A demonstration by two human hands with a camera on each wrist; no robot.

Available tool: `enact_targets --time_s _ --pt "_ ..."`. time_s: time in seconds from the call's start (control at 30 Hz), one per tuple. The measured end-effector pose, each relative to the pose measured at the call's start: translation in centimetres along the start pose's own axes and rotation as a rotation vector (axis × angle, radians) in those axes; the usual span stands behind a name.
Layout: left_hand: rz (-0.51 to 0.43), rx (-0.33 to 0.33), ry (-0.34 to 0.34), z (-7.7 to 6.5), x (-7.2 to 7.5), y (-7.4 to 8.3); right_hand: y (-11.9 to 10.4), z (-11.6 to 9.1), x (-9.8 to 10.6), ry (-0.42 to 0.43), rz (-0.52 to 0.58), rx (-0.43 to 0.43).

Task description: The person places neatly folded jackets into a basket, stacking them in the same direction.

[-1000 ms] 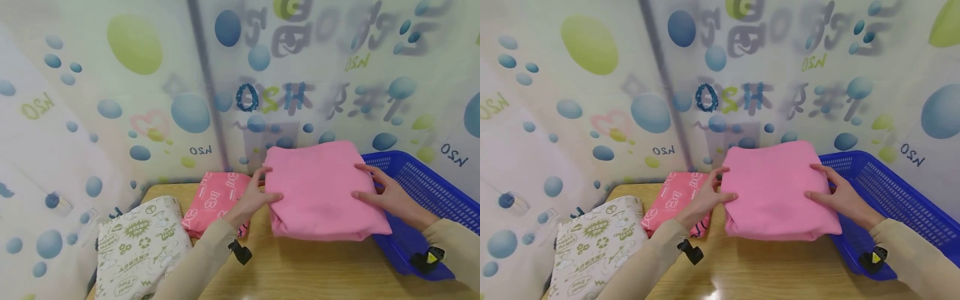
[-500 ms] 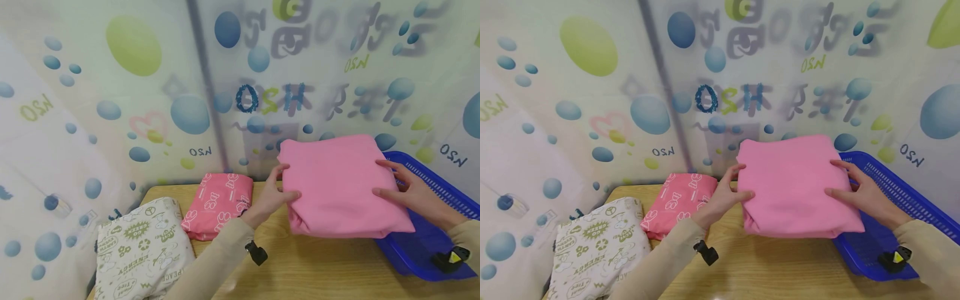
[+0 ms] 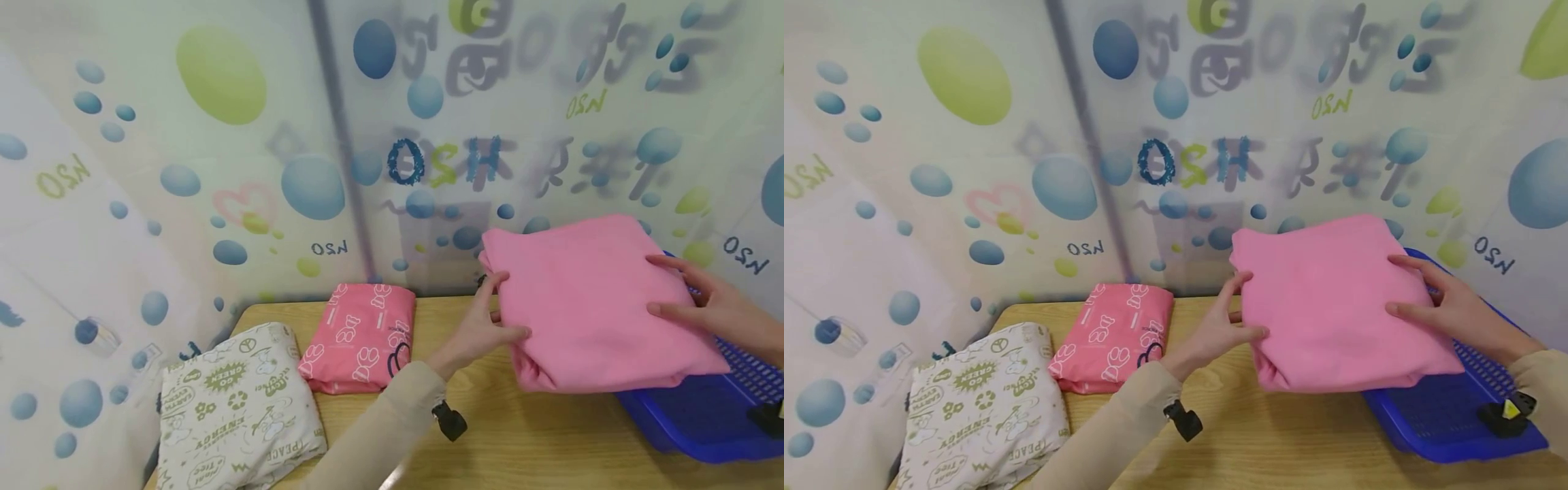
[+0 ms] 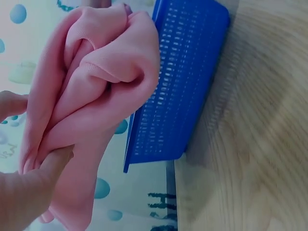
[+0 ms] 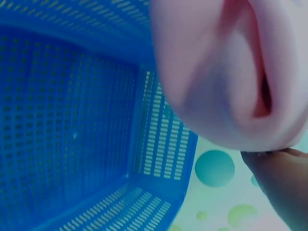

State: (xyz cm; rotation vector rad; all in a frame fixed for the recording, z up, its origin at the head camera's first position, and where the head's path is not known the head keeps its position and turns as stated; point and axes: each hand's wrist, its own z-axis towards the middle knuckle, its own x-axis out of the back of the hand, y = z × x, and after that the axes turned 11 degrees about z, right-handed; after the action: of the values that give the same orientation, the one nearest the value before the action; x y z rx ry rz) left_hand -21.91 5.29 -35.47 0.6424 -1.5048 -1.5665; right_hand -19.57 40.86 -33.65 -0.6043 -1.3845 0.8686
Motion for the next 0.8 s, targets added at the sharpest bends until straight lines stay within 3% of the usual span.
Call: enact_targets --time_s 0.5,0.8 --pt "-0.076 -0.009 -0.066 1.5 -3.5 0.0 1.3 0.2 3.2 0.047 -0.108 -0.02" --pt "-0.087 -0.034 -0.05 2.7 -5.7 -0.5 3.2 0.3 5.4 0.091 -0.068 -0.04"
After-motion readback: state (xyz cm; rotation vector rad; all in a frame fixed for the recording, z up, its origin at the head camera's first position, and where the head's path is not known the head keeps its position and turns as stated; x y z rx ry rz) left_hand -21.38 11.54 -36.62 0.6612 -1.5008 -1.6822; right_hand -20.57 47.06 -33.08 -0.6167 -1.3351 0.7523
